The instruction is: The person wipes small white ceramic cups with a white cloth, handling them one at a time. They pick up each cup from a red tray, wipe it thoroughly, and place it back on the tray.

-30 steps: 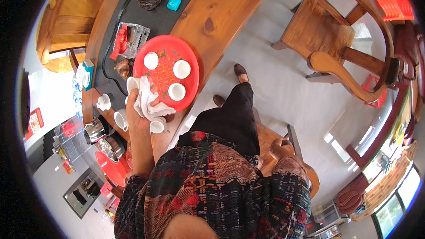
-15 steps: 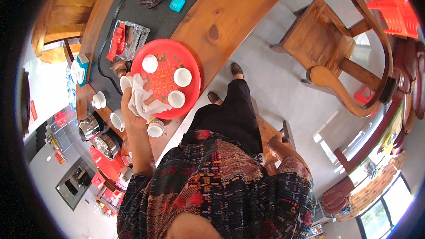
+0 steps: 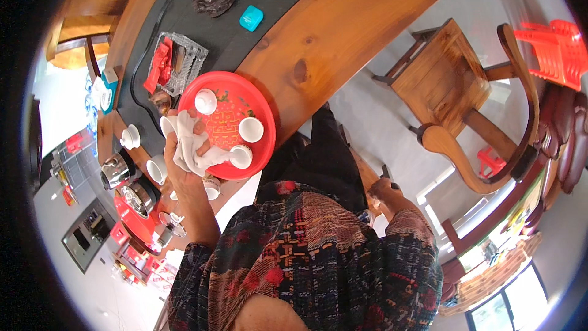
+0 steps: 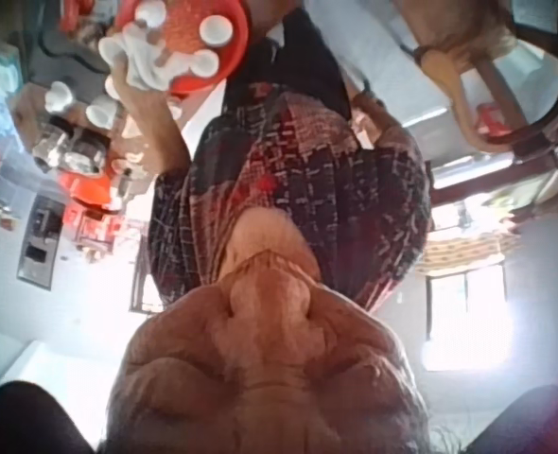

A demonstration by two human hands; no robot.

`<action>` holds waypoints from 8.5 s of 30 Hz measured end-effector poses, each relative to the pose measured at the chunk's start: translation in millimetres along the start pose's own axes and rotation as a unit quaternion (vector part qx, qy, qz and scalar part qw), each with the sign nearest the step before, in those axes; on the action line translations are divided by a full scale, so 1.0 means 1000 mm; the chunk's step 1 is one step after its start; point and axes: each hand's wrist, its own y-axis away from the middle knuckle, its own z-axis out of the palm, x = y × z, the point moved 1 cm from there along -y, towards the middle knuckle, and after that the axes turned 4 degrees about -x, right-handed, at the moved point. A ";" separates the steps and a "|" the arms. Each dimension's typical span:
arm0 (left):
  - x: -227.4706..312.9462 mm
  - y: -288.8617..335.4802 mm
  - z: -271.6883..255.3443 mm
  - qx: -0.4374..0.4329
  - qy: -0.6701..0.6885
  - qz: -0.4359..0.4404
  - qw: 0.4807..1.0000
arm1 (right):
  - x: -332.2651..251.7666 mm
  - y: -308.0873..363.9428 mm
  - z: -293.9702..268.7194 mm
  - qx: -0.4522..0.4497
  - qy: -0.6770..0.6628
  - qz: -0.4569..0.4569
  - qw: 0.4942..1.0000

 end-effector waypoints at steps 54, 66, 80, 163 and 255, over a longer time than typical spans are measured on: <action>-0.074 0.068 -0.048 0.113 0.076 0.263 0.955 | 0.141 -0.080 -0.032 0.415 0.045 0.040 0.908; -0.107 0.070 -0.066 0.057 0.114 0.375 0.918 | 0.169 -0.048 -0.048 0.384 0.086 0.048 0.918; -0.103 0.085 -0.071 -0.017 0.073 0.340 0.937 | -0.136 0.167 -0.246 0.748 0.122 -0.323 0.567; -0.116 0.066 -0.067 -0.125 0.166 0.289 0.934 | -0.157 0.105 -0.251 0.821 0.025 -0.455 0.344; -0.110 0.086 -0.074 0.084 -0.695 0.334 0.631 | -0.085 0.097 -0.231 0.796 0.175 -0.179 0.551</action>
